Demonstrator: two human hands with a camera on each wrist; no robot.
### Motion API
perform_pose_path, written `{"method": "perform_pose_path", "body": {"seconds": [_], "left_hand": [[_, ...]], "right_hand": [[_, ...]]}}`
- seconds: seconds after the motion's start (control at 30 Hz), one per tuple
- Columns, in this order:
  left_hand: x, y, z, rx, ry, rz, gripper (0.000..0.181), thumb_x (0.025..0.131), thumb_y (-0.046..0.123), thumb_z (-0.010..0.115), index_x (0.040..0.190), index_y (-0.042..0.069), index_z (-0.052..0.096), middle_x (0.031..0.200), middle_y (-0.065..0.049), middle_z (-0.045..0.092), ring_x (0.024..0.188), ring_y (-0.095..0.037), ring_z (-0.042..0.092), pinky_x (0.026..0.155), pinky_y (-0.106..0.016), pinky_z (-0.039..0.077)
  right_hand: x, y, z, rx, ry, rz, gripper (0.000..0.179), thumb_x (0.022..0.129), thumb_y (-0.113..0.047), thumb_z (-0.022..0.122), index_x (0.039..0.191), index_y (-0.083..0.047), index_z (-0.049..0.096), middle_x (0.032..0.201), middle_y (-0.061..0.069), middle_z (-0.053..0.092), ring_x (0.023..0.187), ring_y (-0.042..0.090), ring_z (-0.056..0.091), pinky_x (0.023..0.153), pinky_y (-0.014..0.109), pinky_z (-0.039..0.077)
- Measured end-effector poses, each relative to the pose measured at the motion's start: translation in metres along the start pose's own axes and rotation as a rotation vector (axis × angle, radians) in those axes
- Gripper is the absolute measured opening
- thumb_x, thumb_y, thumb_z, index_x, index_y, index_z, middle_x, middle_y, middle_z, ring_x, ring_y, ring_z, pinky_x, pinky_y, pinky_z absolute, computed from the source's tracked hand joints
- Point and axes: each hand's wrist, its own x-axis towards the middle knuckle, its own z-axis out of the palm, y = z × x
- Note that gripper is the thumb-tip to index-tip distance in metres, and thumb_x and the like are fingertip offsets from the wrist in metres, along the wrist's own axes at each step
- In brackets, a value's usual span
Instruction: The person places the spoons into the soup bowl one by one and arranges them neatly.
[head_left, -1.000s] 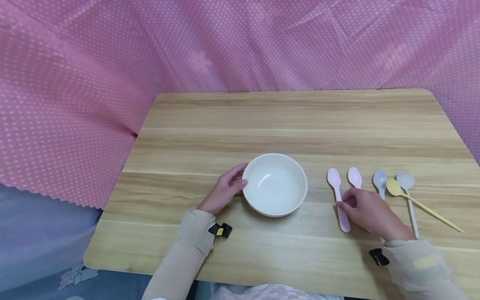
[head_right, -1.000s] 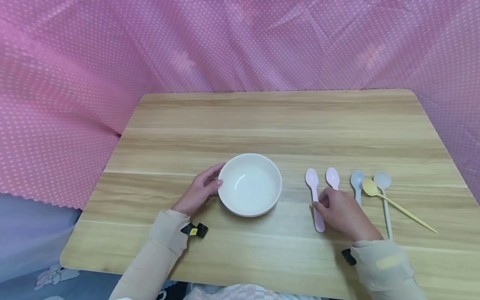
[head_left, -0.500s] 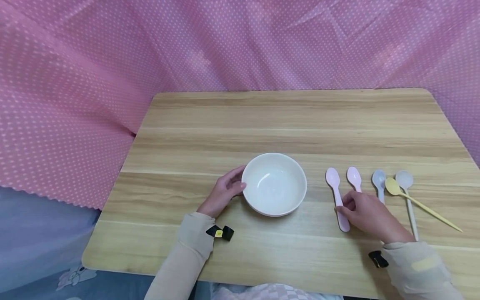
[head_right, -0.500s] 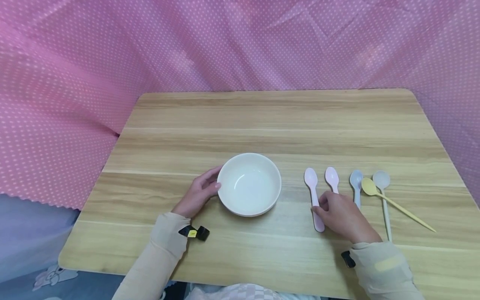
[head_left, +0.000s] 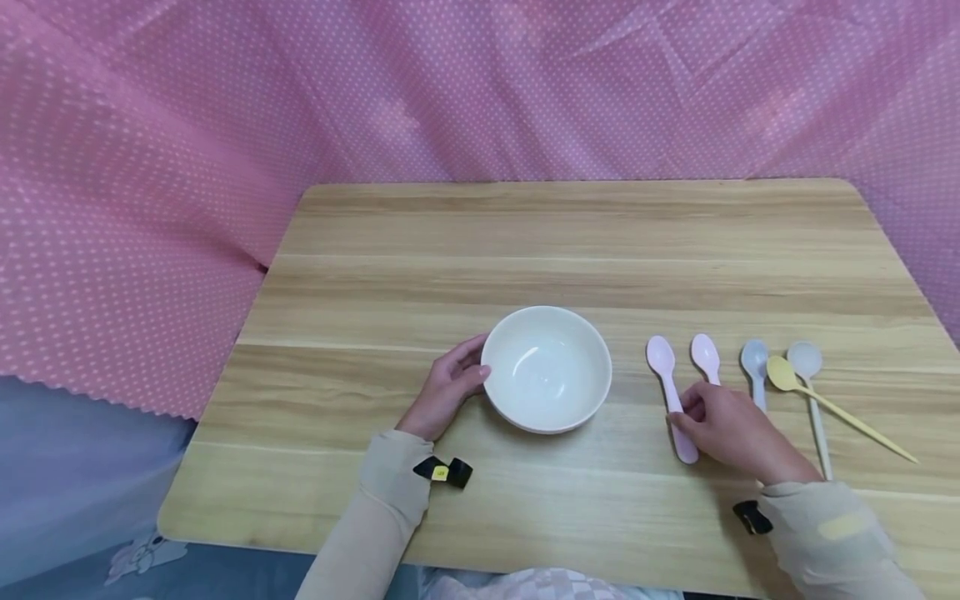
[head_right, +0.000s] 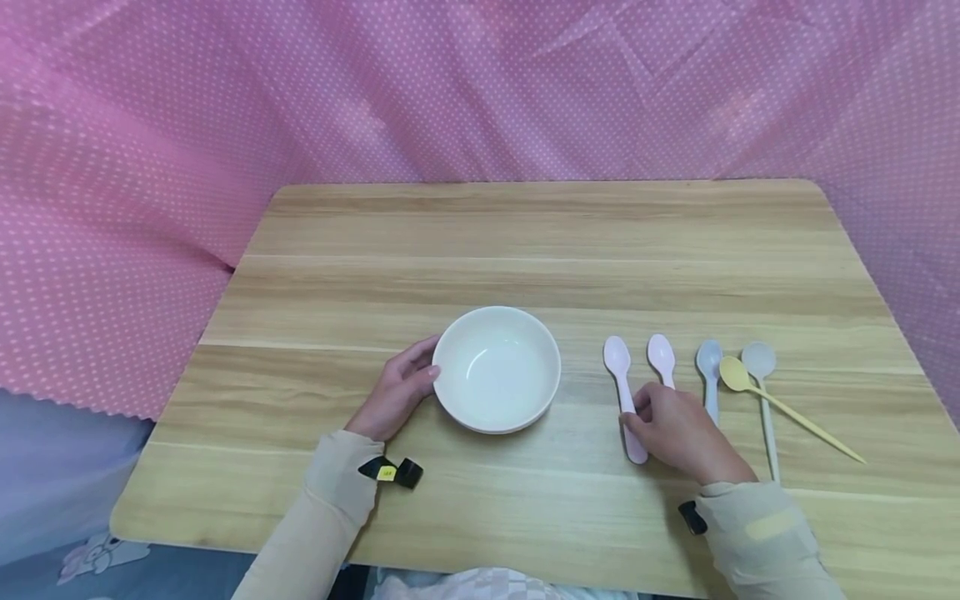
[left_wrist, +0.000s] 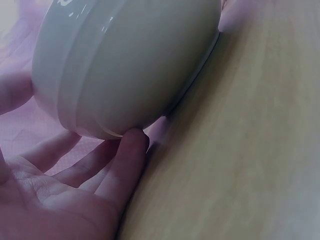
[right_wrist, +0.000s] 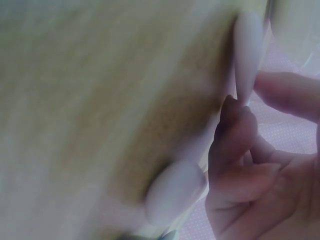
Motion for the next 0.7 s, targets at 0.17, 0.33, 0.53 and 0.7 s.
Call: {"method": "perform_pose_path", "body": {"seconds": [0.17,0.33,0.53,0.7], "left_hand": [[-0.0002,-0.0014,0.0012,-0.035,0.0,0.01,0.053,0.092,0.012,0.055,0.142,0.006,0.039,0.14,-0.017,0.045,0.119,-0.024,0.052,0.091,-0.03,0.052],[-0.0002,-0.0012,0.0015,-0.031,0.009,-0.003,0.052,0.092,0.014,0.056,0.142,0.009,0.04,0.141,-0.013,0.046,0.122,-0.025,0.051,0.094,-0.031,0.051],[-0.0015,0.0002,0.0013,-0.015,0.021,-0.019,0.052,0.092,0.017,0.056,0.141,0.012,0.041,0.14,-0.01,0.047,0.123,-0.025,0.051,0.096,-0.031,0.049],[-0.0017,-0.0011,0.0012,-0.02,0.017,-0.01,0.052,0.092,0.017,0.057,0.141,0.011,0.041,0.141,-0.011,0.045,0.123,-0.026,0.05,0.096,-0.032,0.049]], "right_hand": [[0.001,0.0,0.0011,0.01,-0.006,0.011,0.022,0.085,-0.022,0.065,0.091,0.0,0.062,0.076,0.002,0.065,0.067,0.013,0.057,0.055,0.027,0.046],[0.0016,-0.0016,0.0009,0.031,-0.02,0.026,0.02,0.085,-0.02,0.065,0.09,-0.001,0.062,0.075,0.003,0.064,0.066,0.014,0.056,0.054,0.027,0.046],[0.001,-0.0041,0.0022,0.066,-0.025,0.045,0.018,0.085,-0.018,0.064,0.092,-0.002,0.06,0.076,0.003,0.063,0.065,0.014,0.055,0.055,0.028,0.047],[-0.0027,-0.0049,-0.001,0.055,0.065,-0.014,0.016,0.084,-0.017,0.063,0.09,-0.002,0.062,0.073,0.001,0.063,0.062,0.012,0.054,0.052,0.026,0.045]]}}
